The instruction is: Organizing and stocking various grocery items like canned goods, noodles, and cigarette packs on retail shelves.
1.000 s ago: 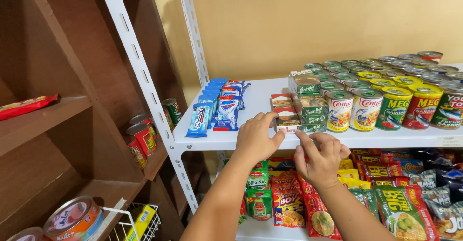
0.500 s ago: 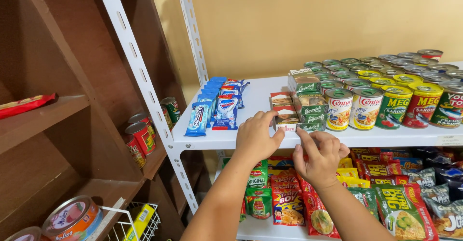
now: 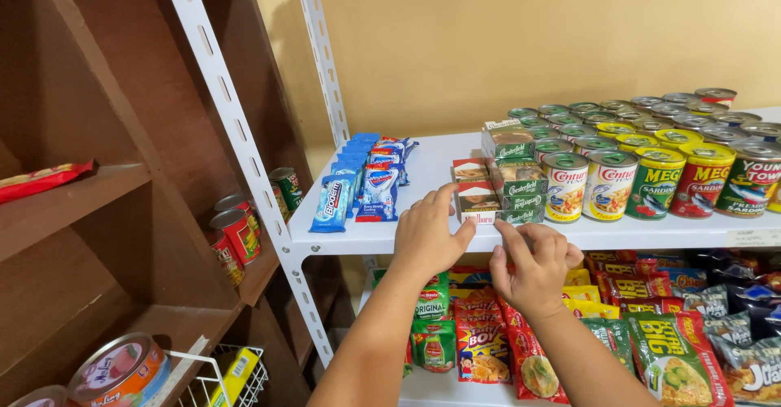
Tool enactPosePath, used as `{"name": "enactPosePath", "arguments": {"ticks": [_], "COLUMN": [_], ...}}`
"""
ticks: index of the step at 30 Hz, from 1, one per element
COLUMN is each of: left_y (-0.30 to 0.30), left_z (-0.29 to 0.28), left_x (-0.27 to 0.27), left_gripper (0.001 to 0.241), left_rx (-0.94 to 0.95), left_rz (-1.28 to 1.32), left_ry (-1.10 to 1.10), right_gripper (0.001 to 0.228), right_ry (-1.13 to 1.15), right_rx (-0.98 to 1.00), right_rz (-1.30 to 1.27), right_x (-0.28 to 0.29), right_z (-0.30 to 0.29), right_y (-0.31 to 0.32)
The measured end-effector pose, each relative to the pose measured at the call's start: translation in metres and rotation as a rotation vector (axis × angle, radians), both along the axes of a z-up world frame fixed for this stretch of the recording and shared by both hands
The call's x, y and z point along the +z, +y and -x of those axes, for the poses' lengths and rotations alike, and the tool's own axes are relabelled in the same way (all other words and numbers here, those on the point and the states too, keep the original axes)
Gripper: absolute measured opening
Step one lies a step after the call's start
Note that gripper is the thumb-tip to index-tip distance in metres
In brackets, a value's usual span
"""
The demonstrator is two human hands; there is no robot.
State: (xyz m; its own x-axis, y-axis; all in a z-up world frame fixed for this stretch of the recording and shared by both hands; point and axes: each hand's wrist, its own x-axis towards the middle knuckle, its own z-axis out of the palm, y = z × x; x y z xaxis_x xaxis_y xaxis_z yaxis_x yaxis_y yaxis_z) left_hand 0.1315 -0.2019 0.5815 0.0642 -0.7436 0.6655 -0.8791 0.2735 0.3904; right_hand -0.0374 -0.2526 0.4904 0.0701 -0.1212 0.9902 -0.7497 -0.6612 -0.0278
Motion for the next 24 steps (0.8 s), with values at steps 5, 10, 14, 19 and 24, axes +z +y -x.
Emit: {"name": "enactPosePath", "arguments": {"ticks": [5, 10, 14, 19, 24], "left_y": [0.000, 0.007, 0.012, 0.028, 0.064], "left_z": [0.000, 0.002, 0.002, 0.004, 0.008], "left_x": [-0.001, -0.003, -0.009, -0.031, -0.059], "left_gripper": [0.058, 0.056, 0.048, 0.040, 0.041], "left_rx": [0.001, 0.007, -0.001, -0.009, -0.139], "left_rz": [0.030, 0.070, 0.167, 0.263, 0.402], "left_ry": [0.001, 0.019, 0.042, 0.075, 0.095], "right_gripper": [0.036, 0.042, 0.049, 0.053, 0.056], "right_ry": [0.002, 0.000, -0.014, -0.011, 0.006], "right_rx": [-0.005, 0.025, 0.084, 0.158, 0.248], "right_rz": [0.013, 0.007, 0.038, 0.002, -0.103], "right_x": [0.001, -0.007, -0.010, -0.014, -0.024], "right_z": [0.001, 0.002, 0.003, 0.003, 0.004], "right_y": [0.000, -0.007, -0.008, 0.004, 0.020]}}
